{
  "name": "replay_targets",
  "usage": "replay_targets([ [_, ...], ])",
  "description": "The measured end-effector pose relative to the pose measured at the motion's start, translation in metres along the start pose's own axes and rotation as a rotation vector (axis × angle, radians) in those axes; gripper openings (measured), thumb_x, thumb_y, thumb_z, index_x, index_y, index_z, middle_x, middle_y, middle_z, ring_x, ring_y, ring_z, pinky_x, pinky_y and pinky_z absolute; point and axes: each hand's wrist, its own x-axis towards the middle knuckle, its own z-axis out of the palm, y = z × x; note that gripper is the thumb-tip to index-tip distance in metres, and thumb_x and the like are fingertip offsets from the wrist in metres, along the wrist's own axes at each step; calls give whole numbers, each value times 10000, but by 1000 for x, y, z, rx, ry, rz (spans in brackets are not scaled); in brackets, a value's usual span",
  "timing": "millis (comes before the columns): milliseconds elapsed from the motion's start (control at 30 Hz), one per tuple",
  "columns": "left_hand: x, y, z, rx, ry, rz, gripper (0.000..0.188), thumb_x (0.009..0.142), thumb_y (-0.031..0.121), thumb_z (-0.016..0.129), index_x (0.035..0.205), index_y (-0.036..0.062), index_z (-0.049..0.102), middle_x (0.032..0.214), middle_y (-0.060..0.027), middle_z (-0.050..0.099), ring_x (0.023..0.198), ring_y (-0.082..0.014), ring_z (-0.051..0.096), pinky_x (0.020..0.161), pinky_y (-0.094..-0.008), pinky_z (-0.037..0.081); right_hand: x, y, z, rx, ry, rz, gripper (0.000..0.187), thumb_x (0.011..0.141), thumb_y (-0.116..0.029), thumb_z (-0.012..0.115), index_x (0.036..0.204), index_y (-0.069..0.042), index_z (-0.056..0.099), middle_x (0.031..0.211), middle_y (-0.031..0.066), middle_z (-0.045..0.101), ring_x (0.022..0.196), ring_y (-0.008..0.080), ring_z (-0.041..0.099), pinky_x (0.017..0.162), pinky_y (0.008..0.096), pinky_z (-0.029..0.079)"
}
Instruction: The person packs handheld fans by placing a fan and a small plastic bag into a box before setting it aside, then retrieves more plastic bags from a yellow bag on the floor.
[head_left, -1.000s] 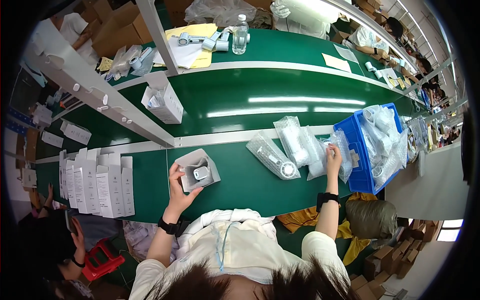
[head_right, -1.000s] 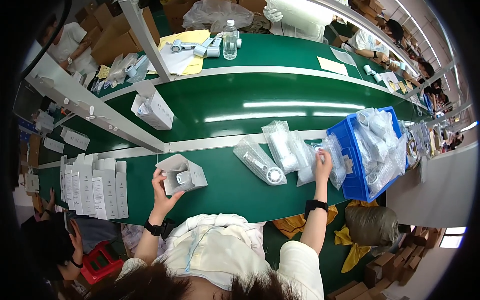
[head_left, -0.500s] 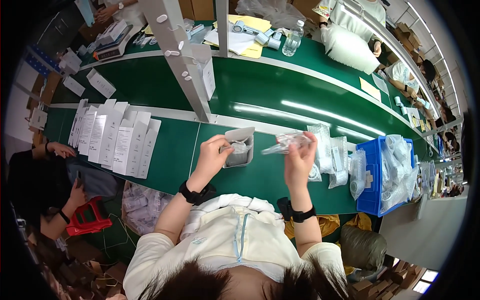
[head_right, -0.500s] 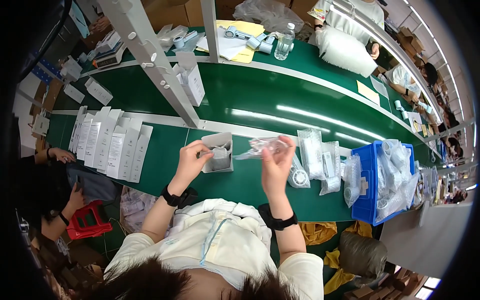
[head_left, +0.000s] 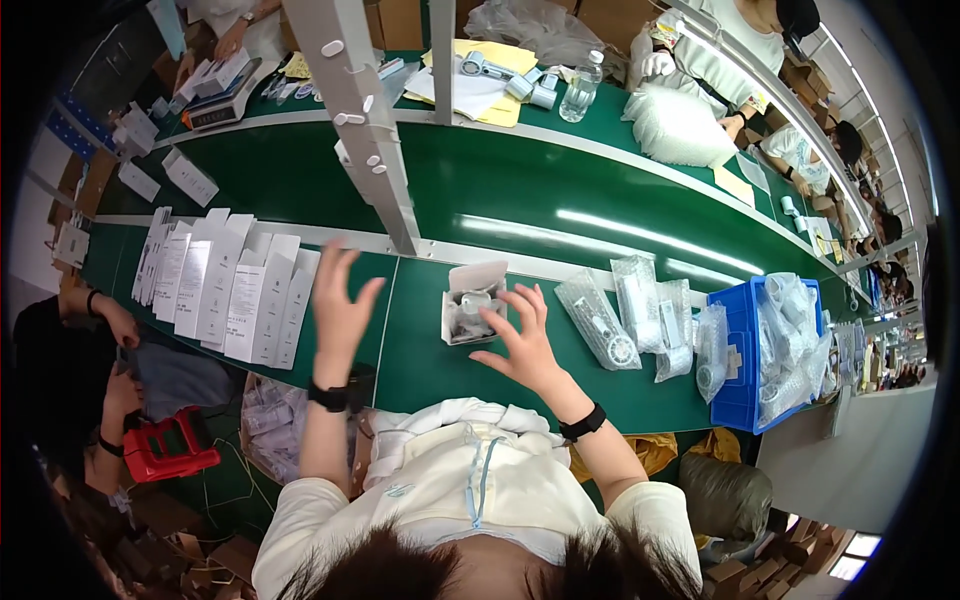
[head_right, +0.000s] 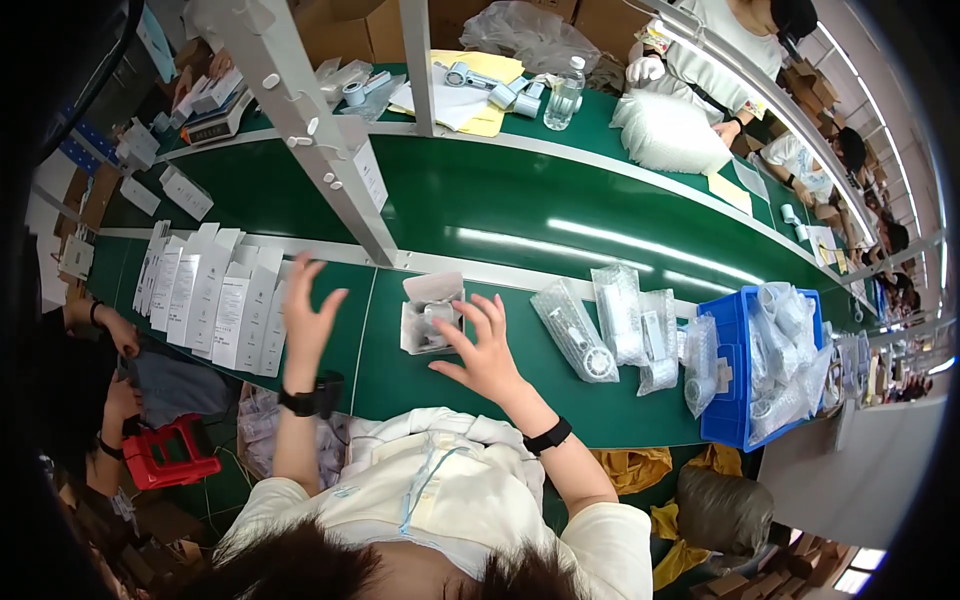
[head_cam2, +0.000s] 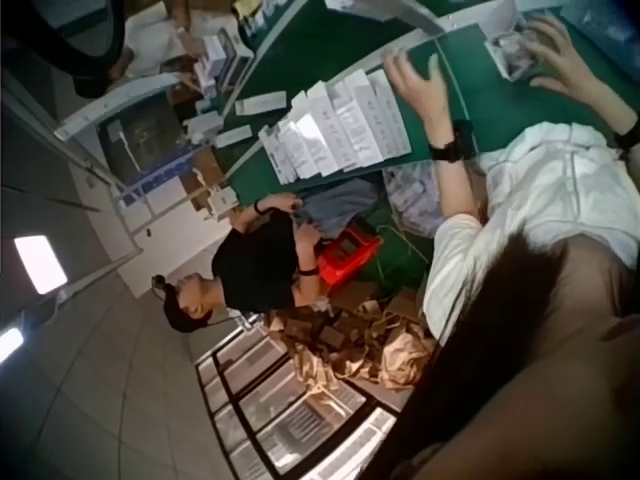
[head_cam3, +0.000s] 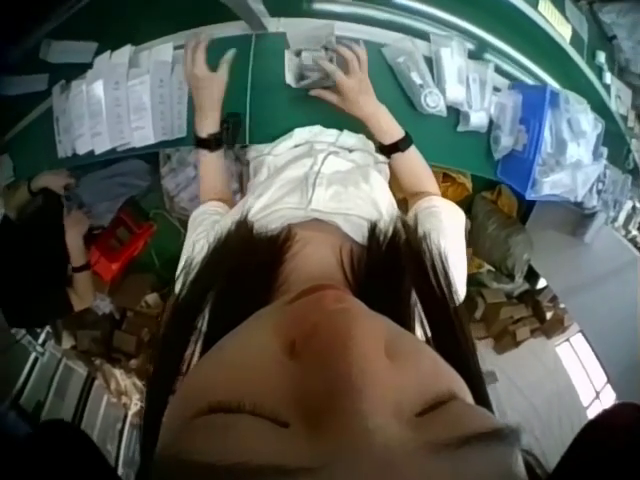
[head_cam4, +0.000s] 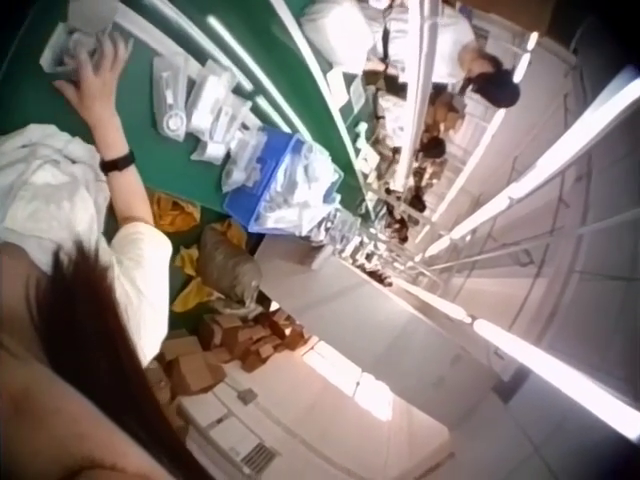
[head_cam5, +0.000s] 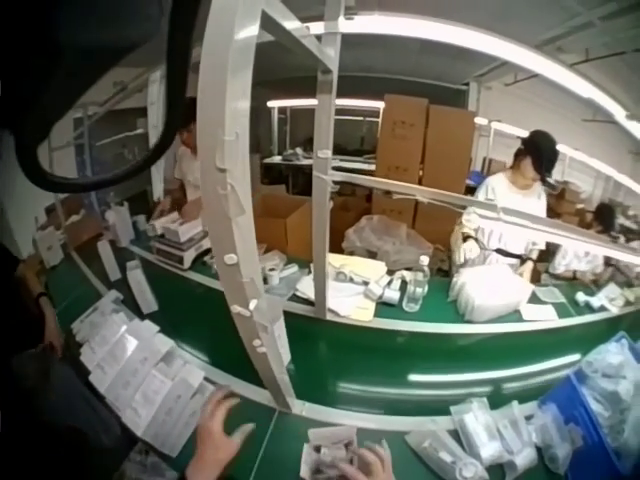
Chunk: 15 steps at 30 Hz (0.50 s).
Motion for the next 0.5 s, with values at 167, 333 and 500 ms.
replay_targets([
  [167, 20, -94, -106, 1096, 54, -357, 900, 586, 320, 767, 1340, 158, 302, 1428, -143, 153, 1312, -366, 119, 966, -622, 195, -15, 26, 40, 463, 33, 315, 1070, 568, -160, 800, 1380, -144, 103, 1379, 161, 213, 1278, 303, 243, 1032, 395, 252],
  [333, 2, -167, -135, 1132, -135, -512, 828, 630, 197, 738, 1337, 160, 308, 1407, -132, 221, 1270, -334, 243, 953, -574, 261, 12, 49, 34, 755, 1, 517, 1139, 570, -49, 780, 1400, -152, 7, 1408, 132, 178, 1277, 272, 260, 1013, 386, 298],
  [500, -23, -168, -147, 1073, 34, -329, 672, 659, 37, 655, 1276, 122, 401, 1281, -111, 423, 1074, -321, 429, 872, -437, 366, 75, 129, 8, 688, 294, 549, 1149, 538, 3, 769, 1399, -138, 22, 1372, 101, 270, 1197, 247, 368, 942, 360, 389],
])
